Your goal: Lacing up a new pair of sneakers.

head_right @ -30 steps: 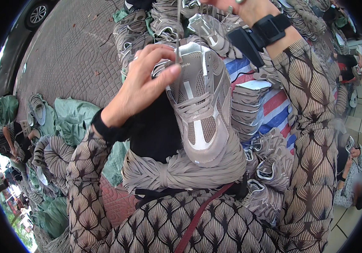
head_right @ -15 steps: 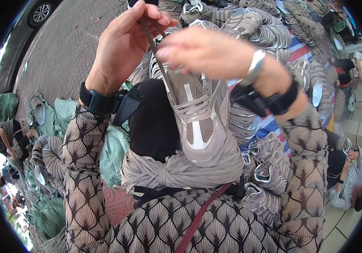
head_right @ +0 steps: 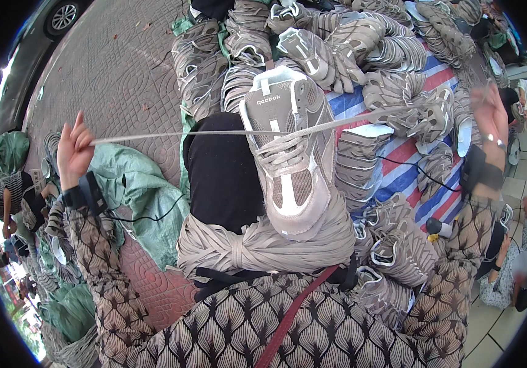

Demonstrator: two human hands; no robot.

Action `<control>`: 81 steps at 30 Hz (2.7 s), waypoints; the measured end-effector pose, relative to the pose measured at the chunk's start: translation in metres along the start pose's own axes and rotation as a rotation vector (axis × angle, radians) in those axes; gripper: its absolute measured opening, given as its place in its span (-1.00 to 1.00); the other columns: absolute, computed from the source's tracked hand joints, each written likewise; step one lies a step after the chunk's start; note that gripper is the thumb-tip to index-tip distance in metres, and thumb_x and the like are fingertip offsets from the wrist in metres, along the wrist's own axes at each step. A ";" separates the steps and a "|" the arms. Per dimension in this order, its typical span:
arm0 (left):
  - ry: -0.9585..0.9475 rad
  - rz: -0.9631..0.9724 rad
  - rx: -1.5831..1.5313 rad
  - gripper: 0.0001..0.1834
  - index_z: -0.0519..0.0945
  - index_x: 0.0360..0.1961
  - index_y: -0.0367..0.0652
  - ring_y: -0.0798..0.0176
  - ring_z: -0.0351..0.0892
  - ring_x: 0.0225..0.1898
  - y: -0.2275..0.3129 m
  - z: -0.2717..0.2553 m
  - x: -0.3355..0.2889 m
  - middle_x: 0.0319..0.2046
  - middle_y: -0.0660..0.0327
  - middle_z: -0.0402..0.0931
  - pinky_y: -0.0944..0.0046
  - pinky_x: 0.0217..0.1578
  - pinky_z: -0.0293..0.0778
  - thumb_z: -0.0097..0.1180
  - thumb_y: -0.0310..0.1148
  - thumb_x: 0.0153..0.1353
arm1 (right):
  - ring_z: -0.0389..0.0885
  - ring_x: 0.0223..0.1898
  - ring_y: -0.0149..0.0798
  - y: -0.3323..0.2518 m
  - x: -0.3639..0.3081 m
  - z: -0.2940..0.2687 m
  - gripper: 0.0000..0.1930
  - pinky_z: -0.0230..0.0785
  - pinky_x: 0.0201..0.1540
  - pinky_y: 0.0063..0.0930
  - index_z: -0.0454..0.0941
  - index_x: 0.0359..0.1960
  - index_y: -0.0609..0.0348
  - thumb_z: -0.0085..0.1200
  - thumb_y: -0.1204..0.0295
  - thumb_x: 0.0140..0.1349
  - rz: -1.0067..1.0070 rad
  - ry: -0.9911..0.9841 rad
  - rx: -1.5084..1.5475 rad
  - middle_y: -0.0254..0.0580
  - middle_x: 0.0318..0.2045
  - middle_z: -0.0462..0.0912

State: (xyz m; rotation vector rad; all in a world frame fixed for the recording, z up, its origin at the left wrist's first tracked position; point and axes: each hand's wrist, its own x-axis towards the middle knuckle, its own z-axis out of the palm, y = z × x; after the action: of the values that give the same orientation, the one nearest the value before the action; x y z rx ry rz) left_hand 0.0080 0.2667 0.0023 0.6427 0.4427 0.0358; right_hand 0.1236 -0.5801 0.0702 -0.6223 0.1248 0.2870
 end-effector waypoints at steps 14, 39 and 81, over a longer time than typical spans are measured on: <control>0.511 0.182 1.052 -0.67 0.47 0.06 -0.23 0.56 0.18 -0.70 -0.036 -0.057 -0.034 -0.26 0.20 0.63 0.52 -0.67 0.19 -0.02 -0.37 0.31 | 0.36 -0.44 -0.55 0.037 -0.060 -0.048 -0.61 0.31 -0.34 -0.71 0.35 0.17 0.24 -0.02 0.50 0.30 -0.261 0.519 -0.735 -0.39 -0.27 0.44; -0.478 0.281 1.591 -0.88 0.53 -0.42 -0.31 0.32 0.63 -0.56 -0.220 0.127 -0.070 -0.63 0.17 0.58 0.35 -0.51 0.48 0.05 -0.46 0.20 | 0.47 -0.44 -0.05 0.315 -0.003 0.172 -0.90 0.35 -0.36 -0.26 0.43 -0.57 0.19 0.11 0.52 -0.02 -0.600 -0.602 -2.080 -0.14 -0.58 0.45; -0.546 0.229 1.049 -0.83 0.56 -0.33 -0.22 0.63 0.29 -0.42 -0.182 0.208 0.062 -0.46 0.46 0.43 0.55 -0.44 0.22 0.12 -0.32 0.27 | 0.48 -0.62 -0.38 0.334 0.134 0.232 -0.84 0.33 -0.69 -0.50 0.43 -0.25 0.21 -0.13 0.40 0.28 0.411 -0.187 -0.995 -0.31 -0.56 0.45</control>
State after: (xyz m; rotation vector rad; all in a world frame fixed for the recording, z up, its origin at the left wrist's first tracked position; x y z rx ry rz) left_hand 0.1309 0.0119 0.0192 1.6782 -0.1912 -0.1648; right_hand 0.1576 -0.1543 0.0451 -1.5546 -0.0875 0.8217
